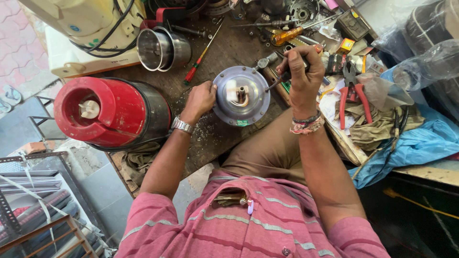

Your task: The person works on a circular electrical component, using a screwdriver to adjust internal parts and a hammer to tap a small metal piece into place. The person repeatedly handles the component and tools on a cluttered workbench.

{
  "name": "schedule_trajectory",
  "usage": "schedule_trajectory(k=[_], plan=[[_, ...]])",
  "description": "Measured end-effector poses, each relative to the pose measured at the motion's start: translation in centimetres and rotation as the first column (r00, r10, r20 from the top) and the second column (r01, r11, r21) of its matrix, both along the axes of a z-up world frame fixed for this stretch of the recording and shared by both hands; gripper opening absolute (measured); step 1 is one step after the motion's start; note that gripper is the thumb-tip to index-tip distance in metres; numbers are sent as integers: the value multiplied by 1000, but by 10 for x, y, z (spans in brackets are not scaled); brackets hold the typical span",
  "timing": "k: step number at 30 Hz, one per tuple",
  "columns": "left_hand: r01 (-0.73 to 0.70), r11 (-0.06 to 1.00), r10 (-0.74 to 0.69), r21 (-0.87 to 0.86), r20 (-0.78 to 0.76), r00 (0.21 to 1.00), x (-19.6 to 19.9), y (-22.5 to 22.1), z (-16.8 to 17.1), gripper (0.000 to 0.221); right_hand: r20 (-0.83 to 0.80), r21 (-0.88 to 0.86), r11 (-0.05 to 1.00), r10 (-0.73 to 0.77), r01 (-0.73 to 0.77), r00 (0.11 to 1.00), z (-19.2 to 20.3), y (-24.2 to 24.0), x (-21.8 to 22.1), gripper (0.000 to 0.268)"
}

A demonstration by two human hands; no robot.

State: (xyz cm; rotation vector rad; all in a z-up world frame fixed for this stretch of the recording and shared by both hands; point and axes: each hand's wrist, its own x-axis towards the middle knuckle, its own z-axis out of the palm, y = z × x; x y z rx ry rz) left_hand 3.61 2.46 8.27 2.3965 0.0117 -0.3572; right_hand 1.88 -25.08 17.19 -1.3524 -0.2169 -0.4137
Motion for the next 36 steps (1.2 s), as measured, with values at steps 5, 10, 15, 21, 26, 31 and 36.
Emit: schedule_trajectory(k=[5,10,15,21,26,31,36], plan=[[6,1000,-7,27,33,999,2,2,-12,36,-42,28,1000,2,-1,999,0,-1,2,23],[-125,986,136,-112,94,986,-3,-10,-36,45,93,-11,998,-54,55,994,0,2,3,23],[-248,943,289,-222,176,941,-4,-20,-58,48,88,34,999,-30,27,996,-3,9,6,22],[-199,940,256,-279,185,949,0,-13,-66,45,45,203,969,135,-142,990,-10,8,15,19],[-175,949,230,-264,197,953,10,-13,-69,45,-13,283,943,188,-177,982,-10,-3,22,27],[-160,963,199,-214,170,965,10,-12,-67,45,-82,221,601,796,-768,600,4,-21,53,32],[-128,971,176,-203,241,955,3,-13,-67,43,-150,136,925,372,-353,916,7,3,27,26]])
